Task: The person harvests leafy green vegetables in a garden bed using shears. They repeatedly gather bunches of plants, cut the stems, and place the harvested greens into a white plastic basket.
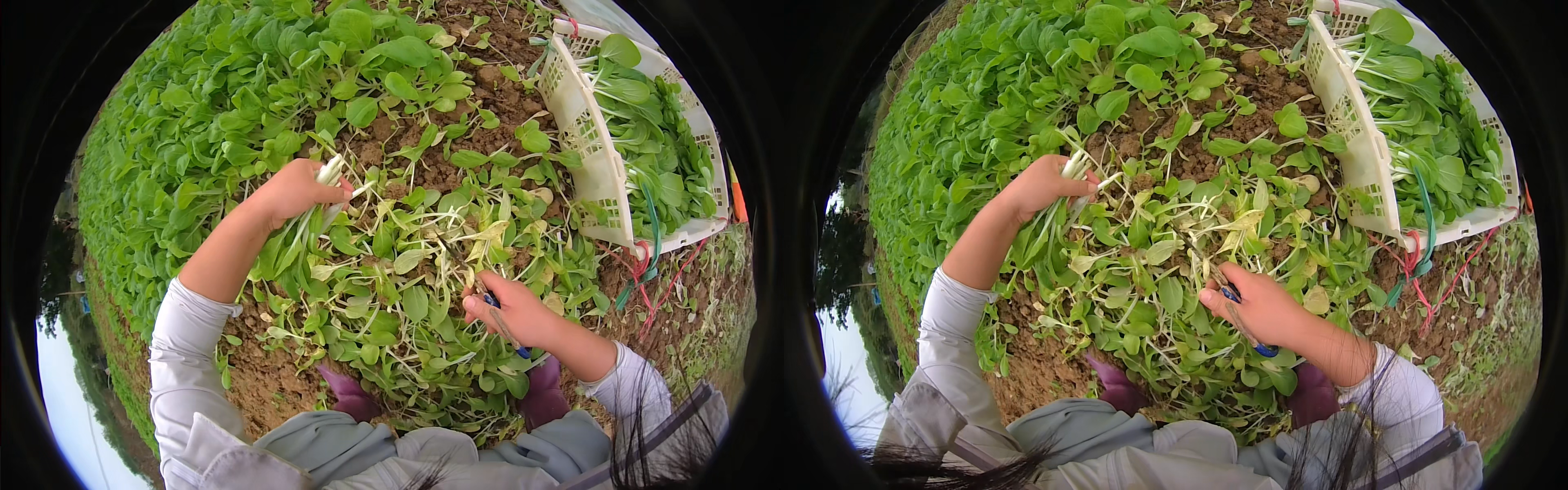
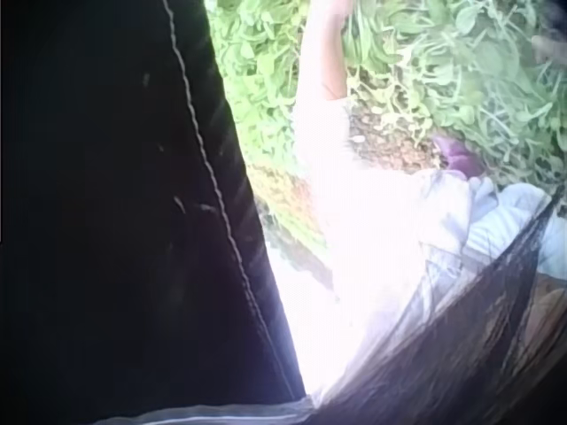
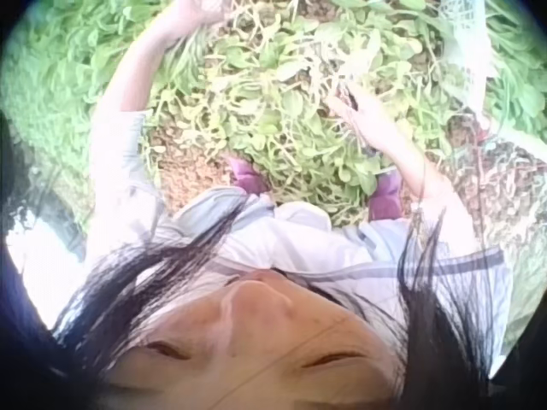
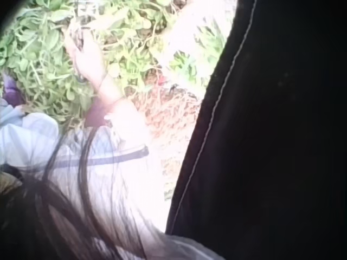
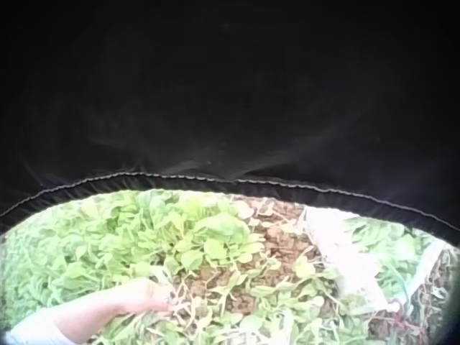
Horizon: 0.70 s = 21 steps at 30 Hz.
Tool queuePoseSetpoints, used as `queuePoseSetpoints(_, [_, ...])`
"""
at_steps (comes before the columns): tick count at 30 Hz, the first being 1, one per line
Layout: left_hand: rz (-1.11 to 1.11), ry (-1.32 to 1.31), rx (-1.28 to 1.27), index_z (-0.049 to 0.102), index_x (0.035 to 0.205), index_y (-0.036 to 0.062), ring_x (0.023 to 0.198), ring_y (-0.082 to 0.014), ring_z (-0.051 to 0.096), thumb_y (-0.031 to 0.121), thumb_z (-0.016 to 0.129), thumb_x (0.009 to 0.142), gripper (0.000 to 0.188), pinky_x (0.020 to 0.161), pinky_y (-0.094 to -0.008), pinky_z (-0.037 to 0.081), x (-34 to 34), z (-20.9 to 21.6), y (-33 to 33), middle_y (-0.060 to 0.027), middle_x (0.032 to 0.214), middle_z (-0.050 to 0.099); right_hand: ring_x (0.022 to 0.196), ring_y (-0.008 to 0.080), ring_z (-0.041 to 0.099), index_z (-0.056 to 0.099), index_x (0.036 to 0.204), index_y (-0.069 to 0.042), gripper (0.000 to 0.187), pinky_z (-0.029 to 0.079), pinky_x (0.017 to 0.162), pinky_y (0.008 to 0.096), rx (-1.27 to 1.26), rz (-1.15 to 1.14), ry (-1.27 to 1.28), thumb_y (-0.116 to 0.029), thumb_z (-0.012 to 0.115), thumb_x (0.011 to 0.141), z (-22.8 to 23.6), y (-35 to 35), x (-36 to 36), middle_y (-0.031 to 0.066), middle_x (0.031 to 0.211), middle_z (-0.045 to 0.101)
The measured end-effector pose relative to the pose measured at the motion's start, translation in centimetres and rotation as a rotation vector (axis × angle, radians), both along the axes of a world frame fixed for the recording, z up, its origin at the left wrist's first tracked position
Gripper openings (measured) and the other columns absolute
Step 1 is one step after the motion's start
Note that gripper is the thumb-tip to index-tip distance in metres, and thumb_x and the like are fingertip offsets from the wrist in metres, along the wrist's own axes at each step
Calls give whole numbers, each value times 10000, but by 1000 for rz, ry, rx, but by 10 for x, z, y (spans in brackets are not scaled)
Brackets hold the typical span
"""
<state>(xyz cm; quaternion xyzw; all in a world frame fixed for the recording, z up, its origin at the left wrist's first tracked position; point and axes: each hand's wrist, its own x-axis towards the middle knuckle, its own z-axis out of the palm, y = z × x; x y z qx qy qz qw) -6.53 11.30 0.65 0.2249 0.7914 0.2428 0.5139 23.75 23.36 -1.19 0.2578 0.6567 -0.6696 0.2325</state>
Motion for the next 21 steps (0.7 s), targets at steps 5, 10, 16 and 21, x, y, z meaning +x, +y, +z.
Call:
queuePoseSetpoints(5, [235,-357,98,569,896,3,558,-85,514,117,638,745,201,500,-203,405,61,-6,-19,-63,750,620,522,181,527,530,865,-43,419,427,530,305,20,115,0,-456,460,846,3,-9,-8,68,588,548])
queuePoseSetpoints(10, [246,-474,120,573,885,12,572,-90,515,127,643,748,192,507,-205,404,95,-17,-21,-66,757,620,522,177,552,538,918,-39,434,434,519,297,31,104,-76,-461,478,834,-4,-11,-8,77,599,562])
queuePoseSetpoints(16, [-2,-220,164,571,889,5,694,-123,566,118,653,752,195,590,-277,449,101,-30,-30,-86,815,623,393,66,456,498,858,-28,371,383,384,196,-138,-49,-147,-396,451,873,0,-8,-16,32,541,517])
queuePoseSetpoints(21, [696,-648,434,538,942,43,683,-134,557,167,566,827,172,629,-270,470,76,-32,-24,-85,867,619,411,63,447,470,924,-24,346,372,401,180,-194,-304,-57,-364,410,895,-2,6,-10,74,625,554])
